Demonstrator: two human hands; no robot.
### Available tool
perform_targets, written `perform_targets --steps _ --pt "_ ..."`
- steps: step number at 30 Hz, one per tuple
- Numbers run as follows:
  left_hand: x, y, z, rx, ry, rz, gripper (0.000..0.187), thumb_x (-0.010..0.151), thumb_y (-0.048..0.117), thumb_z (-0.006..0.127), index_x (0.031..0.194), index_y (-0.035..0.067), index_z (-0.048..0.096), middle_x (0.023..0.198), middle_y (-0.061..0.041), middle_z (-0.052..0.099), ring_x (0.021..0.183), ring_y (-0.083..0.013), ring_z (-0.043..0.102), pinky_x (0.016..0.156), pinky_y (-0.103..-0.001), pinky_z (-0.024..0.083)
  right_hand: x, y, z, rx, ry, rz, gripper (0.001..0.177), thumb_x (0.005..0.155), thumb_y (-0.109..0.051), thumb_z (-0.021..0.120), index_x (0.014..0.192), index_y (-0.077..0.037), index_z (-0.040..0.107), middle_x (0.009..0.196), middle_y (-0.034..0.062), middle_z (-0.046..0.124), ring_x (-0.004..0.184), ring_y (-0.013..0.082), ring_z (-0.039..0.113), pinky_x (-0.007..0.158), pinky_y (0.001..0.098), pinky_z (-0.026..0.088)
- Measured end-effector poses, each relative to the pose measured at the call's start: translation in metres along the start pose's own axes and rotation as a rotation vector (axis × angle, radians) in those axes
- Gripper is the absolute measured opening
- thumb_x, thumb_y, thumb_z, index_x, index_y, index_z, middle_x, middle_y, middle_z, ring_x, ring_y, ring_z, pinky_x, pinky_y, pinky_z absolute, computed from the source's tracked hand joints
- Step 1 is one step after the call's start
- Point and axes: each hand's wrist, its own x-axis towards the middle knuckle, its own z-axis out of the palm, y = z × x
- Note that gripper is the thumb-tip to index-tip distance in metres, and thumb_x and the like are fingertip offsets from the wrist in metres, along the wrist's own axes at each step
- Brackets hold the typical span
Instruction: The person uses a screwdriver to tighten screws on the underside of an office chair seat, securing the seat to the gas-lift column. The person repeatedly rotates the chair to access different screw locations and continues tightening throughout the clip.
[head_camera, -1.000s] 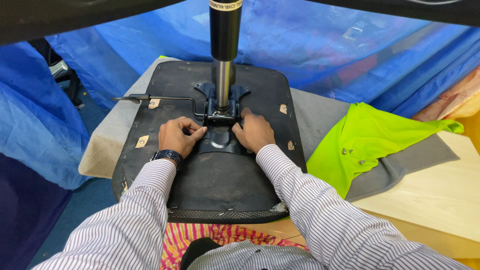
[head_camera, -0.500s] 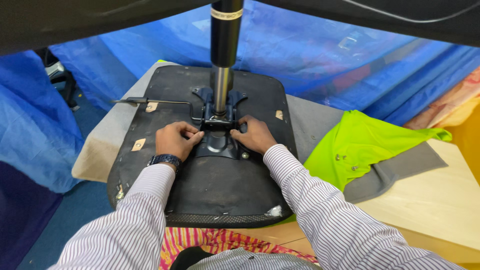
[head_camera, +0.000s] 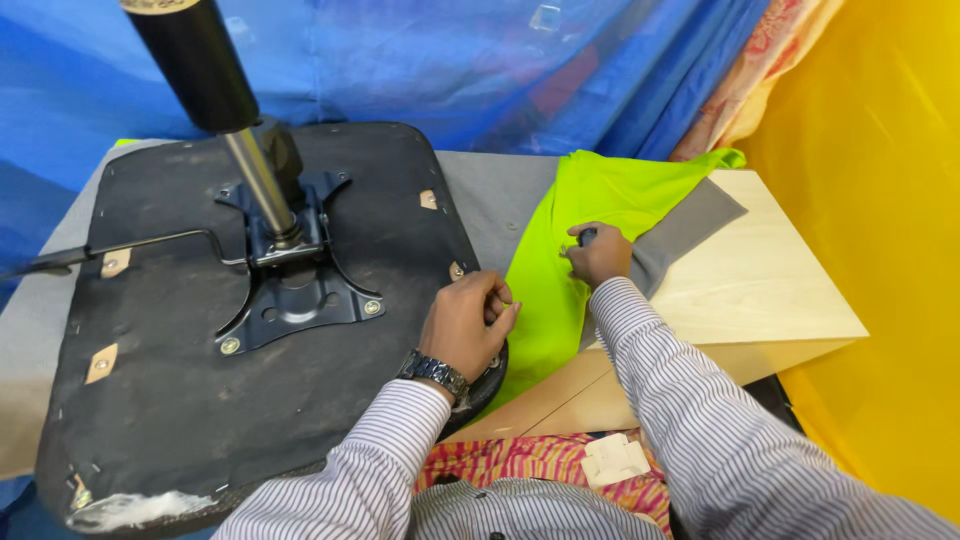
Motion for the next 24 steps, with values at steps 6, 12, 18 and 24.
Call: perform_targets --steps 6,12,18,24 --pt "0.018 -0.013 0.022 0.067 -0.013 -0.121 0.015 0.081 0.019 0.077 0.088 0.007 0.072 0.073 -0.005 0.072 0.063 -0.0188 0.071 0.062 -0.034 0.055 0.022 0.032 0.01 -0.319 -0.054 -0.546 0.028 0.068 -0.012 0.084 0.096 -0.013 0.081 0.102 0.0158 0.074 0.092 0.0325 0.071 0.087 0.0405 0.056" --pt "0.021 -0.016 0.02 0.07 -0.024 -0.165 0.014 0.082 0.02 0.075 0.088 0.008 0.073 0.07 -0.004 0.073 0.06 -0.0174 0.07 0.06 -0.033 0.056 0.019 0.025 0.005 -0.354 -0.162 -0.534 0.024 0.074 -0.02 0.085 0.097 -0.014 0.079 0.093 0.0159 0.073 0.087 0.0327 0.071 0.085 0.0408 0.056" --pt "0.02 -0.018 0.021 0.065 -0.005 -0.146 0.014 0.083 0.02 0.075 0.088 0.007 0.074 0.072 -0.005 0.074 0.06 -0.0167 0.07 0.061 -0.032 0.055 0.019 0.015 -0.001 -0.204 -0.189 -0.269 0.018 0.076 -0.021 0.087 0.083 -0.007 0.079 0.079 0.0124 0.075 0.068 0.0254 0.073 0.068 0.0346 0.058" --pt "0.022 -0.025 0.017 -0.036 0.037 -0.167 0.017 0.084 0.015 0.075 0.096 0.004 0.074 0.079 -0.007 0.076 0.066 -0.0165 0.074 0.065 -0.03 0.059 0.02 0.007 -0.042 0.136 -0.416 -0.026 0.025 0.078 -0.021 0.087 0.083 0.0 0.075 0.075 0.0076 0.074 0.057 0.0137 0.068 0.055 0.0275 0.056"
